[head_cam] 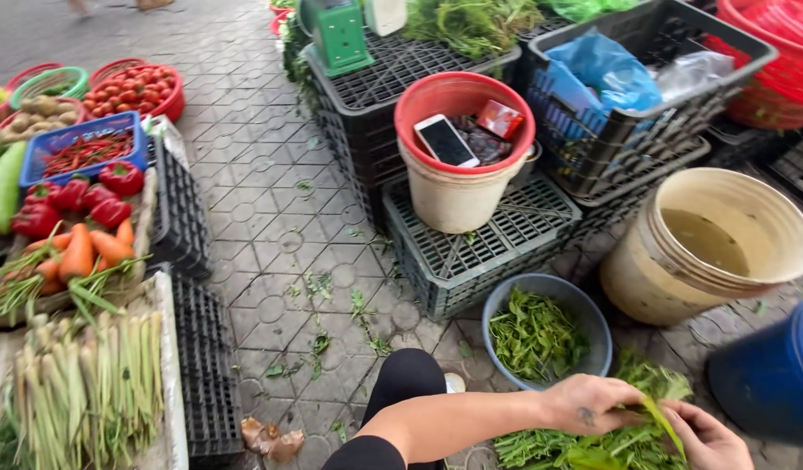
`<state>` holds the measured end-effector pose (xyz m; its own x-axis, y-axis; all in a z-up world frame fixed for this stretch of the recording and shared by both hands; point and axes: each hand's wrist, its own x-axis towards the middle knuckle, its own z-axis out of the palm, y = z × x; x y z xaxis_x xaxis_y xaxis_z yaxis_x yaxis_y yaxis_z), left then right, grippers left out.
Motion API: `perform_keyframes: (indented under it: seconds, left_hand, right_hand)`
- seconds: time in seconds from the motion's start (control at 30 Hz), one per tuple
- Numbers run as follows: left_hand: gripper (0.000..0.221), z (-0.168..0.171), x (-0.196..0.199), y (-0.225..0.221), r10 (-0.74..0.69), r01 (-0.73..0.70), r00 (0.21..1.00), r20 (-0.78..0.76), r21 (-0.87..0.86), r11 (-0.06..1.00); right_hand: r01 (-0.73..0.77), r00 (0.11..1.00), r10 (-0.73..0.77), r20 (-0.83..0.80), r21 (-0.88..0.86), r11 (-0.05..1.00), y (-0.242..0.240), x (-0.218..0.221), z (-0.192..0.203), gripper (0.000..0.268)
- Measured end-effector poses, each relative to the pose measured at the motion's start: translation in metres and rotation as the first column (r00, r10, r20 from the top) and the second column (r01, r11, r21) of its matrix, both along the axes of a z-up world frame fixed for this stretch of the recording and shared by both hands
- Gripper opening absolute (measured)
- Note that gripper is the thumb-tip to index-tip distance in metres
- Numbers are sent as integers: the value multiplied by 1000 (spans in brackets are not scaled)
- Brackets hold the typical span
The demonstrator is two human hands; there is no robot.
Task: Picking leaves from green stems and placing them into a grey bowl
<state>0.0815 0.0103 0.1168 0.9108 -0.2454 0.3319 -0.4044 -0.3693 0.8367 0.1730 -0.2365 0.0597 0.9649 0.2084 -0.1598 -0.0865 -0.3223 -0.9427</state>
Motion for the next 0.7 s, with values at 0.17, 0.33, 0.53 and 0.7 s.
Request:
perform_keyframes:
  seconds: [0.17,0.33,0.53,0.7]
  left_hand:
    - [37,20,-4,0,6,-16,979,-205,-48,999]
    - [27,8,-1,-17,-134,-269,823,-552,-585,765]
    - [18,-65,28,-39,-382,-375,733,-563,-803,464]
    - [17,-55,29,-37,-318,-434,717,-620,-754,492]
  right_hand:
    - [79,987,-91,134,92,993,30,-28,17,20]
    - [203,929,-183,321,-28,979,47,-30,7,17]
    - [69,967,-55,249,-49,996,41,-22,2,15]
    - [103,792,139,594,-355,929,42,-29,17,12]
